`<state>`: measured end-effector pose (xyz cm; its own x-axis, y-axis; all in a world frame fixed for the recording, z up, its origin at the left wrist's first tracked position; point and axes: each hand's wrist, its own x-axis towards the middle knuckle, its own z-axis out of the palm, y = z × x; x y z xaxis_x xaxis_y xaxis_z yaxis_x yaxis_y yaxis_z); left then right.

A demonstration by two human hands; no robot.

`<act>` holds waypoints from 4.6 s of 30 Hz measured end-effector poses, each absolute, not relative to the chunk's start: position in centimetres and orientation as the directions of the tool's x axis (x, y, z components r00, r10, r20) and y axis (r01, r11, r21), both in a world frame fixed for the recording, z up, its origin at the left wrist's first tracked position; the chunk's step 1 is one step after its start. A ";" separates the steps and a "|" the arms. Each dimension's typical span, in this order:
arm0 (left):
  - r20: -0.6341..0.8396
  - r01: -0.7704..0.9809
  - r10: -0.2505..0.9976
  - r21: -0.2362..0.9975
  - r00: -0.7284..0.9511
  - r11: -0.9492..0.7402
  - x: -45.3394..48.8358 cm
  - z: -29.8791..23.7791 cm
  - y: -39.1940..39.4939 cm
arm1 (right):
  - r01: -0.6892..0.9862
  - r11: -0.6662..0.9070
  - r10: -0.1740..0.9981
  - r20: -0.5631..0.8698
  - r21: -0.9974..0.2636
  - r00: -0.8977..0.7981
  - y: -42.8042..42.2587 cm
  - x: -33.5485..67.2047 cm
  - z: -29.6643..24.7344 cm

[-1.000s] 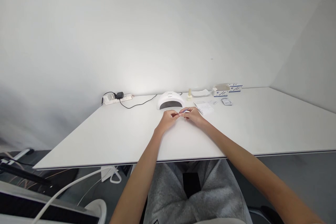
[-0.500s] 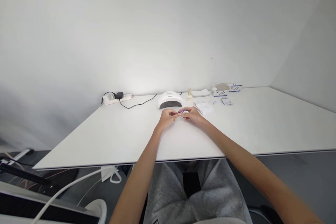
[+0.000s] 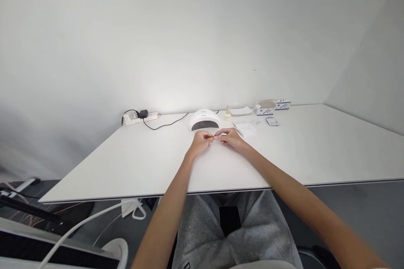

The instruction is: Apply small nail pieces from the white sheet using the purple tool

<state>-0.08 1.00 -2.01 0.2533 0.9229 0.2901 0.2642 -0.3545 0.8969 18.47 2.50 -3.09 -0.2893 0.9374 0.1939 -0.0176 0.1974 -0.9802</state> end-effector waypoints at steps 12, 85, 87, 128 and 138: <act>0.275 0.260 0.927 0.904 0.257 -0.340 -0.1 -1.9 0.8 | -0.004 0.198 0.934 0.190 -0.980 -0.302 2.5 18.5 -2.9; 0.245 0.263 0.929 0.911 0.277 -0.319 -0.3 -1.9 1.0 | 0.004 0.214 0.927 0.202 -0.977 -0.316 2.4 18.3 -3.1; 0.241 0.264 0.933 0.913 0.267 -0.311 -0.3 -2.0 1.0 | 0.002 0.210 0.927 0.198 -0.978 -0.319 2.4 18.3 -3.1; 0.259 0.296 0.933 0.897 0.252 -0.329 -0.2 -2.7 1.5 | -0.040 0.161 0.922 0.164 -0.986 -0.350 2.9 18.4 -3.6; 0.263 0.295 0.933 0.897 0.246 -0.330 -0.2 -2.2 1.1 | -0.054 0.189 0.915 0.196 -0.980 -0.353 2.8 18.4 -3.6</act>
